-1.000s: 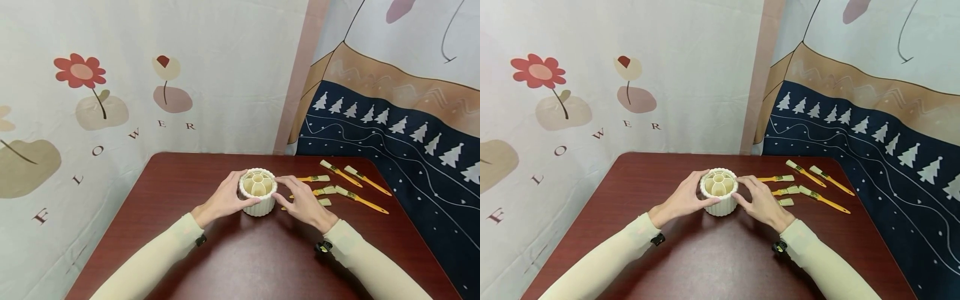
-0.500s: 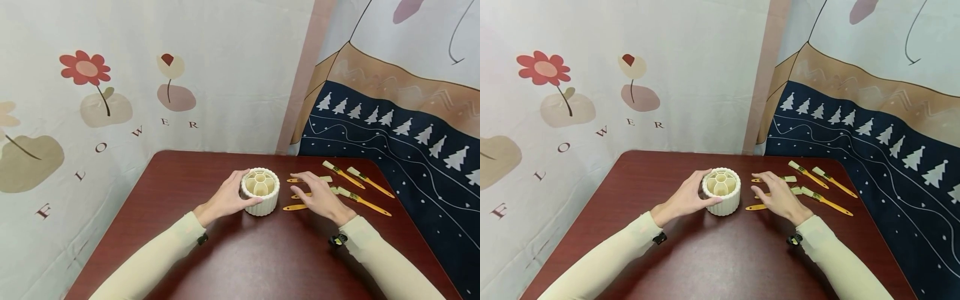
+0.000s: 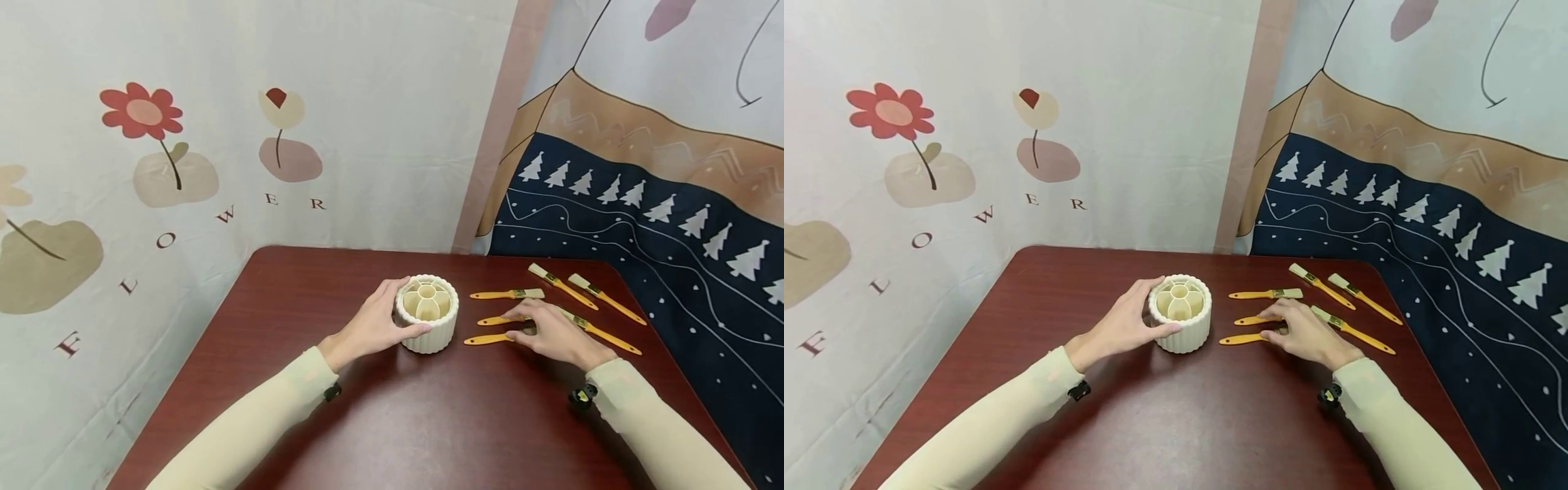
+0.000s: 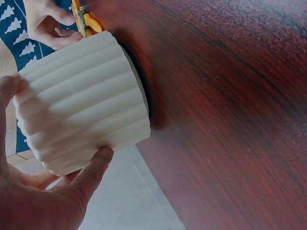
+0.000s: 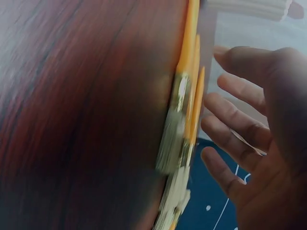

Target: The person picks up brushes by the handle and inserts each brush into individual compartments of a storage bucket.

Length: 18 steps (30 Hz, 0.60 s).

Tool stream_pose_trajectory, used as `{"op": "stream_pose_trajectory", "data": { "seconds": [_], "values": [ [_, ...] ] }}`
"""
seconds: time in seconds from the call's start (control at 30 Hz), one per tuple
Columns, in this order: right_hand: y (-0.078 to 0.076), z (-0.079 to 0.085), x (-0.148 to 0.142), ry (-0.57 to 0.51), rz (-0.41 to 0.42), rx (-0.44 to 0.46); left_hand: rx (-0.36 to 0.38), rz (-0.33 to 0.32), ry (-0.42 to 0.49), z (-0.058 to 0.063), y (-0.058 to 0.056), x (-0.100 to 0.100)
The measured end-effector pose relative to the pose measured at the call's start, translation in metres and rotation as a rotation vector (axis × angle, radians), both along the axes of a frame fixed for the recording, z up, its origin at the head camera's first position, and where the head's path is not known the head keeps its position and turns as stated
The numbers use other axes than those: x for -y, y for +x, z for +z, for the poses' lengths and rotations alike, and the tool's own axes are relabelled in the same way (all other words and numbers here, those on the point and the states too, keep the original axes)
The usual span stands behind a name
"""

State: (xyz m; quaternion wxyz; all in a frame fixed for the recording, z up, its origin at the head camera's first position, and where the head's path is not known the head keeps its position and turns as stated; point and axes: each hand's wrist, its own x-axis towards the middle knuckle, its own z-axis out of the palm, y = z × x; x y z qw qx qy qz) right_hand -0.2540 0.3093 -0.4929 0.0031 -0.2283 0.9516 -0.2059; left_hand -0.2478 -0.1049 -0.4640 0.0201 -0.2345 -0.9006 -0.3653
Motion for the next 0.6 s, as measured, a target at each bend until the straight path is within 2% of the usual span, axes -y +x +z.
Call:
{"op": "stream_pose_trajectory", "data": {
  "seconds": [0.27, 0.6],
  "values": [
    [-0.003, -0.002, -0.012, 0.069, 0.018, 0.039, -0.009, 0.0, 0.0, 0.001, 0.0, 0.0],
    [-0.003, -0.006, -0.013, 0.068, -0.01, 0.082, -0.014, -0.001, 0.009, -0.002, -0.001, 0.001]
  ]
}}
